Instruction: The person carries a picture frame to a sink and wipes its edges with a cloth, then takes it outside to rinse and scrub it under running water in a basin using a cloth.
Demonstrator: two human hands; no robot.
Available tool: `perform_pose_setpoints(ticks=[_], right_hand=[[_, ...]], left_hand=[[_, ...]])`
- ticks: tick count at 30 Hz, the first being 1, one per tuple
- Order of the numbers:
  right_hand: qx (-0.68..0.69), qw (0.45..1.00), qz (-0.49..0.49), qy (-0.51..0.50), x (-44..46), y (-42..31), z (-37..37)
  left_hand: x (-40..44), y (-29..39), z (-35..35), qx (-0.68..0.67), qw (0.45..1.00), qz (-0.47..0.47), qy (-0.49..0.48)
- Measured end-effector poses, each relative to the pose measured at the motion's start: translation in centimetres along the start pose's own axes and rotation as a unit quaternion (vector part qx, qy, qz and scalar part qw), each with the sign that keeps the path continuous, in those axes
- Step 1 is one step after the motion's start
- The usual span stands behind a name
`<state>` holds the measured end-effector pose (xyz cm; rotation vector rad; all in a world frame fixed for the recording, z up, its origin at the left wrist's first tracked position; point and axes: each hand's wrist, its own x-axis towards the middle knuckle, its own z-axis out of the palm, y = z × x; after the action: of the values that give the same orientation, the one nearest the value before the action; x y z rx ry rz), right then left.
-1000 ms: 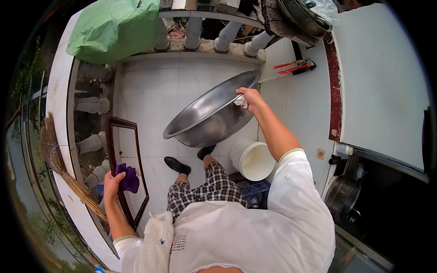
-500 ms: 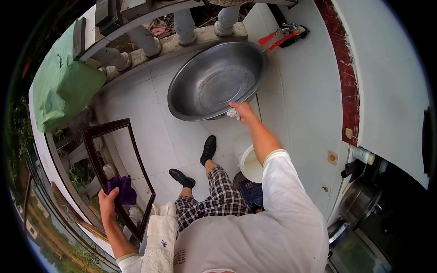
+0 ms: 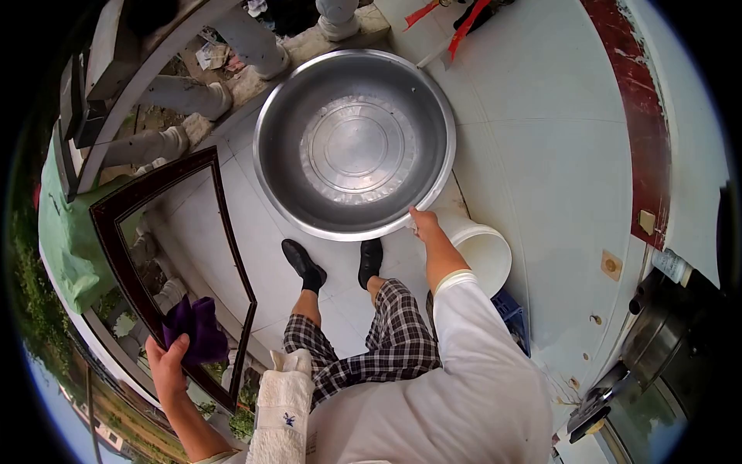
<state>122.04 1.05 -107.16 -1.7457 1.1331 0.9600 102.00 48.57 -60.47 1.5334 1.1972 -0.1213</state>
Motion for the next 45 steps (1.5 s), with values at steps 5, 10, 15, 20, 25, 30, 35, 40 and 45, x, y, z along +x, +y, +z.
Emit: perform_pose_setpoints(ticks=[5, 10, 15, 20, 25, 30, 35, 40, 45], right_hand=[[0.05, 0.999, 0.011, -0.018, 5.7, 2.9, 2.4], [0.091, 0.996, 0.01, -0.015, 9.3, 3.8, 3.6], [0.08, 0.992, -0.05, -0.084, 11.1, 4.8, 0.7], [-0.062, 0.989, -0.129, 0.037, 7.5, 1.5, 0.2], [0.193, 0.97, -0.121, -0.082, 1.2, -2.8, -1.0], [0.142, 0.971, -0.155, -0.114, -6.2, -11.4, -2.5], [0.1, 0.964, -0.229, -0.094, -8.9, -18.4, -2.9], [0.021, 0.899, -0.437, 0.007, -15.8, -29.4, -6.2], [-0.085, 0.735, -0.62, 0.263, -24.2, -38.3, -8.4]], left_hand=[[4.4, 0.6, 1.6, 0.056, 0.996, 0.03, -0.058], [6.8, 3.3, 6.3, 0.095, 0.987, 0.076, -0.107], [8.2, 4.4, 12.0, 0.106, 0.979, 0.107, -0.14], [10.5, 6.8, 18.5, 0.106, 0.962, 0.11, -0.225], [13.5, 7.8, 24.5, 0.069, 0.95, 0.1, -0.288], [19.0, 6.0, 28.9, 0.016, 0.946, 0.075, -0.316], [26.3, 3.6, 32.4, -0.052, 0.933, 0.021, -0.357], [32.8, 1.1, 37.3, -0.09, 0.912, -0.004, -0.401], [36.9, -1.2, 40.5, -0.052, 0.899, -0.032, -0.434]])
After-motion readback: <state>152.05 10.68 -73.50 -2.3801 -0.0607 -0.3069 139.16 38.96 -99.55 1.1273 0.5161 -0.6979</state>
